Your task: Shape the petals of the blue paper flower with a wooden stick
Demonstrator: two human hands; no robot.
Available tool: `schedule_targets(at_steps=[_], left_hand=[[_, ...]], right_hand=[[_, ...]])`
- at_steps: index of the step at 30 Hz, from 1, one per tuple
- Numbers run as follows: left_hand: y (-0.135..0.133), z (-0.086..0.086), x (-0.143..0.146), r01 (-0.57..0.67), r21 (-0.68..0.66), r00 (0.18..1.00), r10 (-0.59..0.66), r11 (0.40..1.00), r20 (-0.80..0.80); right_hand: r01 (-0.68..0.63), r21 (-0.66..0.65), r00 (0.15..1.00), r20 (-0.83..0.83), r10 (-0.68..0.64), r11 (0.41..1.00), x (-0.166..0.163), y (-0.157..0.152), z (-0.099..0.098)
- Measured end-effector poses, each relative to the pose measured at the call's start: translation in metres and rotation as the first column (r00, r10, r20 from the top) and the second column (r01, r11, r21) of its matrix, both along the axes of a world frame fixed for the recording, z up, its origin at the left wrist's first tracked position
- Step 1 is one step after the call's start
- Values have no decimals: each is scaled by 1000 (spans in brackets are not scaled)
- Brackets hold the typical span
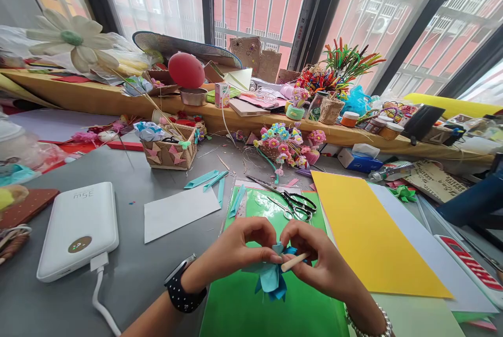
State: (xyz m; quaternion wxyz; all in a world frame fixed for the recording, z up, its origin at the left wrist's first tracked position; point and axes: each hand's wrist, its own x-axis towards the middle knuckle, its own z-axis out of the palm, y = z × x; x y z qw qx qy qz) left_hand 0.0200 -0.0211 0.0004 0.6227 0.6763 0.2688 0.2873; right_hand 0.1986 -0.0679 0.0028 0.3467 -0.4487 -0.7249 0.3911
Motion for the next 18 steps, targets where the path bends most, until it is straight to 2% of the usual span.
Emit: schedule_targets(at_steps=[10,18], left_hand=[[1,-2,-1,-10,41,998,7,999,67],[0,1,-2,13,47,999,-16,999,51]], right_hand=[[49,-56,993,-101,-54,997,1,0,-2],[56,-52,994,-95,-60,997,0,-1,-1]])
